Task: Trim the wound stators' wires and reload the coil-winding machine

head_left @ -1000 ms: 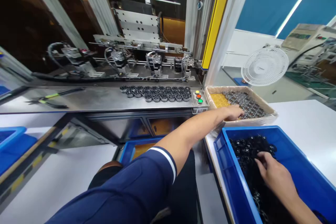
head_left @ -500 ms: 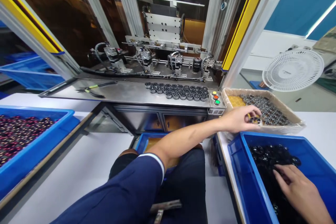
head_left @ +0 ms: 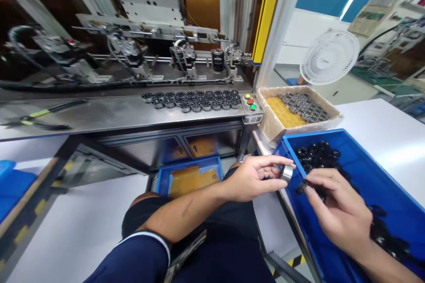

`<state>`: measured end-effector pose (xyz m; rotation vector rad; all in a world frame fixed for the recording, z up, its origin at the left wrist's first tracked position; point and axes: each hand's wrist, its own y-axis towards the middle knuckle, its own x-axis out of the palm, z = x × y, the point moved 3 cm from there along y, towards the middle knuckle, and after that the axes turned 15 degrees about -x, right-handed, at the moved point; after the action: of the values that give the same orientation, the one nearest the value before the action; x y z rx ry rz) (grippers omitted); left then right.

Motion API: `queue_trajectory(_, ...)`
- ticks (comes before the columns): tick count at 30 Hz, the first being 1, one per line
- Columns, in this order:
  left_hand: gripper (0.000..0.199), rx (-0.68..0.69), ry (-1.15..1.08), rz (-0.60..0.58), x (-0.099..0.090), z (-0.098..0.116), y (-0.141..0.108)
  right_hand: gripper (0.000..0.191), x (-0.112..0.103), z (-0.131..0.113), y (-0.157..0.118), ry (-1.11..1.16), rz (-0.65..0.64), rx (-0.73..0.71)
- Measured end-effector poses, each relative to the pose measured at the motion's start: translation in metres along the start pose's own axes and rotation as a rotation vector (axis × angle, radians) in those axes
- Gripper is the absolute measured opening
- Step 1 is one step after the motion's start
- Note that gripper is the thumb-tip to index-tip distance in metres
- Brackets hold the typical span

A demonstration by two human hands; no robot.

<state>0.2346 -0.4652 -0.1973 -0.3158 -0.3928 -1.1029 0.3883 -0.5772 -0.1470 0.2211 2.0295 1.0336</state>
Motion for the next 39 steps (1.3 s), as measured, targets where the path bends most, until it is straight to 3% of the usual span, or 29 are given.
queue_trajectory(8,0.060,-0.067,-0.116,-0.027,0.022,-0.023,0.012,0.040,-0.002,-0.003,-0.007,-0.009,-0.025,-0.105)
queue_trajectory(15,0.055,-0.046,-0.060,0.043,0.017,-0.021,0.014,0.058,-0.002,-0.001,-0.010,0.017,-0.101,-0.158)
queue_trajectory(18,0.053,-0.035,-0.044,0.068,0.014,-0.019,0.014,0.066,0.000,0.000,-0.011,-0.082,-0.123,-0.218)
queue_trajectory(23,0.053,-0.032,-0.070,0.048,0.015,-0.017,0.012,0.057,0.000,-0.001,-0.009,-0.171,-0.136,-0.308)
queue_trajectory(29,0.064,-0.107,-0.095,0.040,0.013,-0.019,0.012,0.068,0.000,0.000,-0.012,-0.169,-0.154,-0.334)
queue_trajectory(35,0.062,-0.101,-0.044,0.001,0.015,-0.024,0.012,0.062,0.005,-0.007,-0.011,-0.194,-0.158,-0.369)
queue_trajectory(37,0.055,-0.050,0.002,-0.012,0.016,-0.023,0.010,0.058,0.002,-0.002,-0.008,-0.207,-0.168,-0.362)
queue_trajectory(39,0.048,0.023,0.107,0.013,0.014,-0.021,0.008,0.054,-0.012,0.019,-0.005,-0.226,-0.154,-0.275)
